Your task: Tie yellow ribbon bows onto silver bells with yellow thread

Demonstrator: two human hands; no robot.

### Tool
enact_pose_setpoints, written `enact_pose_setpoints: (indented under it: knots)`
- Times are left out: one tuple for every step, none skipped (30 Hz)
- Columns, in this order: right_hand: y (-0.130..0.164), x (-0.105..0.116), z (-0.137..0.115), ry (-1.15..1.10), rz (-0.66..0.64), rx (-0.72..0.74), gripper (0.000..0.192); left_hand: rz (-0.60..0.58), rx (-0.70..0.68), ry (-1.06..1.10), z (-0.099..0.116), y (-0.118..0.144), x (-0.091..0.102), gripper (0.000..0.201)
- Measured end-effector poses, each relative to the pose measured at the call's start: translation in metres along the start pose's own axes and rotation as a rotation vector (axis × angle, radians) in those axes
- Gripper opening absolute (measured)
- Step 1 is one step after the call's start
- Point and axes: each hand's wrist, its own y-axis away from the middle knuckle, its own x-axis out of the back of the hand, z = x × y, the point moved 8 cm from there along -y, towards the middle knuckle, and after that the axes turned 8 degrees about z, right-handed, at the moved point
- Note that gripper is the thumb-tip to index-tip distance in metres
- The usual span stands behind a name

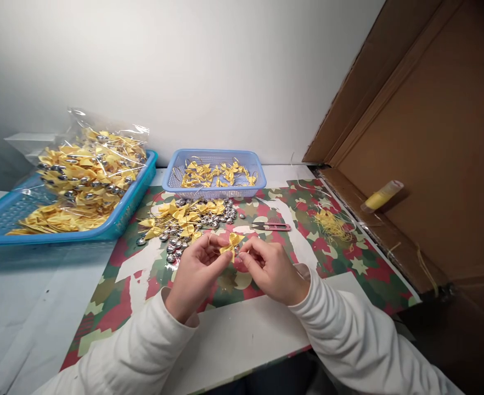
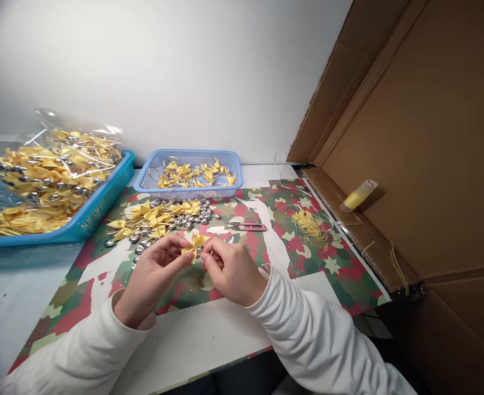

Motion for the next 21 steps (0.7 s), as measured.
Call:
enact_pose_setpoints:
  knots:
    - [0.0001, 0.0001, -0.0004, -0.003, 0.000, 0.004, 0.011, -0.001, 0.000, -0.001, 0.0003, -0.0001, -0.0002, 0.022]
    - [0.0001, 0.0003, -0.0009, -0.006, 0.000, 0.006, 0.011, -0.003, -0.004, 0.000, 0.0008, -0.0004, -0.0004, 0.021]
    - [0.0001, 0.0006, -0.0014, -0.010, 0.001, 0.008, 0.011, -0.005, -0.011, 0.001, 0.0015, -0.0006, -0.0007, 0.021]
    - [0.0001, 0.0010, -0.0020, -0.015, 0.004, 0.010, 0.011, -0.009, -0.022, 0.002, 0.0024, -0.0008, -0.0010, 0.020]
    - [0.0000, 0.0015, -0.0027, -0.017, 0.008, 0.011, 0.012, -0.013, -0.034, 0.002, 0.0032, -0.0009, -0.0014, 0.020]
    - [-0.0002, 0.0019, -0.0031, -0.018, 0.012, 0.012, 0.012, -0.016, -0.044, 0.000, 0.0039, -0.0009, -0.0016, 0.019]
    - [-0.0002, 0.0022, -0.0032, -0.016, 0.016, 0.010, 0.012, -0.016, -0.052, -0.003, 0.0044, -0.0009, -0.0016, 0.019]
    - [-0.0003, 0.0025, -0.0032, -0.014, 0.019, 0.007, 0.012, -0.016, -0.056, -0.007, 0.0048, -0.0008, -0.0016, 0.018]
    - [-0.0003, 0.0024, -0.0029, -0.013, 0.019, 0.004, 0.012, -0.015, -0.060, -0.011, 0.0050, -0.0006, -0.0014, 0.018]
    - [-0.0001, 0.0021, -0.0024, -0.011, 0.017, 0.001, 0.012, -0.013, -0.063, -0.017, 0.0051, -0.0003, -0.0011, 0.018]
    - [0.0001, 0.0018, -0.0019, -0.010, 0.013, -0.001, 0.011, -0.012, -0.067, -0.024, 0.0053, -0.0001, -0.0009, 0.018]
    - [0.0003, 0.0014, -0.0014, -0.008, 0.010, -0.002, 0.011, -0.014, -0.074, -0.033, 0.0055, 0.0002, -0.0008, 0.018]
    - [0.0005, 0.0012, -0.0010, -0.007, 0.008, -0.002, 0.011, -0.015, -0.083, -0.043, 0.0057, 0.0005, -0.0007, 0.017]
    - [0.0007, 0.0012, -0.0005, -0.006, 0.009, -0.001, 0.012, -0.017, -0.096, -0.057, 0.0058, 0.0007, -0.0006, 0.017]
    - [0.0009, 0.0013, 0.0000, -0.004, 0.013, -0.001, 0.012, -0.020, -0.112, -0.073, 0.0059, 0.0010, -0.0005, 0.016]
    - [0.0010, 0.0014, 0.0004, -0.002, 0.016, -0.001, 0.012, -0.025, -0.133, -0.093, 0.0060, 0.0012, -0.0005, 0.015]
    - [0.0011, 0.0013, 0.0009, -0.001, 0.017, -0.002, 0.012, -0.028, -0.158, -0.116, 0.0061, 0.0015, -0.0004, 0.014]
    - [0.0012, 0.0009, 0.0014, 0.000, 0.015, -0.005, 0.013, -0.030, -0.184, -0.139, 0.0061, 0.0018, -0.0001, 0.014]
    - [0.0012, 0.0004, 0.0019, 0.001, 0.011, -0.008, 0.013, -0.032, -0.213, -0.164, 0.0061, 0.0022, 0.0002, 0.013]
    - [0.0012, -0.0001, 0.0022, 0.003, 0.007, -0.010, 0.013, -0.033, -0.240, -0.189, 0.0061, 0.0025, 0.0006, 0.012]
    - [0.0011, -0.0005, 0.0025, 0.003, 0.004, -0.012, 0.013, -0.032, -0.266, -0.212, 0.0061, 0.0029, 0.0010, 0.011]
